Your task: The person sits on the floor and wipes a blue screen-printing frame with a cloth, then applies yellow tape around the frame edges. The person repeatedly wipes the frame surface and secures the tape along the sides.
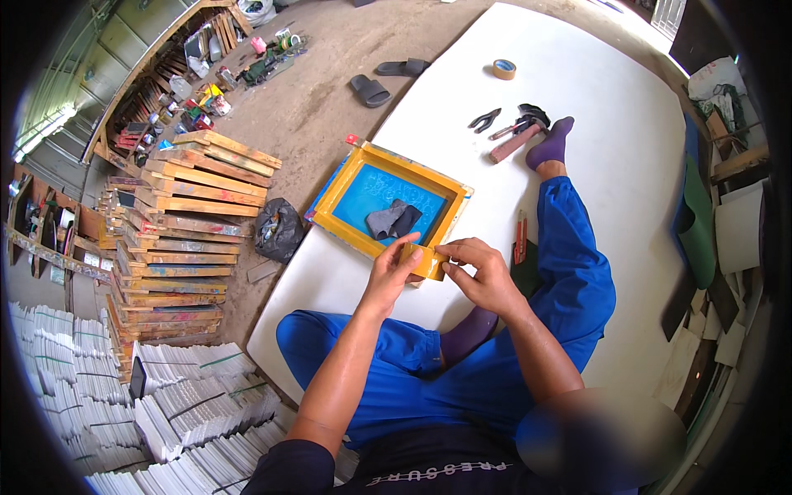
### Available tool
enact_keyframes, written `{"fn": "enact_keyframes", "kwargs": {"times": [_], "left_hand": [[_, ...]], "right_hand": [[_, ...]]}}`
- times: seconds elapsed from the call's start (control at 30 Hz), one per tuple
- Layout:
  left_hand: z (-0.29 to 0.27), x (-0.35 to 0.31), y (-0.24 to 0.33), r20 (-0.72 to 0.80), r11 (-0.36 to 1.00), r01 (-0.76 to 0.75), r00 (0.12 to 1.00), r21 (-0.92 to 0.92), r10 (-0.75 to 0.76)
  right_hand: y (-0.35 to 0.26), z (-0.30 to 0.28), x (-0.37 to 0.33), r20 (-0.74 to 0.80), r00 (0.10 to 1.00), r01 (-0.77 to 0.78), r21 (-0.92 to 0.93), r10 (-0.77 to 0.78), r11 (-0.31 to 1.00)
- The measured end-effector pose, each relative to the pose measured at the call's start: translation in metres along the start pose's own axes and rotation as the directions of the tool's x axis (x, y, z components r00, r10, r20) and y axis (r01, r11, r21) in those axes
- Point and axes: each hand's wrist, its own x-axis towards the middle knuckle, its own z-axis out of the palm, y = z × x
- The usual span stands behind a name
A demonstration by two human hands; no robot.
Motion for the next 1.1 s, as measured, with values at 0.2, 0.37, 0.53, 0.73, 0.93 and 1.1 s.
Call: {"fn": "enact_keyframes", "kwargs": {"times": [0.2, 0.37, 0.53, 0.73, 0.93, 1.1], "left_hand": [[-0.002, 0.012, -0.003, 0.008, 0.998, 0.028, 1.000, 0.051, -0.029], [0.002, 0.008, -0.002, -0.005, 0.994, 0.094, 0.996, 0.063, -0.093], [0.004, 0.007, 0.003, -0.006, 0.989, 0.132, 0.991, 0.066, -0.132], [0.005, 0.008, 0.004, -0.004, 0.981, 0.179, 0.984, 0.069, -0.179], [-0.004, 0.013, -0.006, 0.102, 0.973, 0.230, 0.969, -0.031, -0.226], [-0.006, 0.019, -0.021, 0.186, 0.928, 0.341, 0.931, -0.148, -0.312]], "right_hand": [[0.003, 0.002, 0.010, -0.051, 0.997, -0.059, 0.057, 0.062, 0.997], [0.011, 0.009, 0.011, -0.111, 0.993, -0.047, -0.010, 0.046, 0.999], [0.012, 0.010, 0.014, -0.156, 0.986, 0.028, -0.142, -0.051, 0.989], [0.010, 0.018, 0.011, -0.194, 0.978, 0.036, -0.217, -0.079, 0.975], [0.001, 0.023, 0.009, -0.202, 0.979, 0.011, -0.140, -0.040, 0.990], [0.004, 0.022, 0.004, -0.167, 0.981, 0.087, -0.050, -0.094, 0.995]]}}
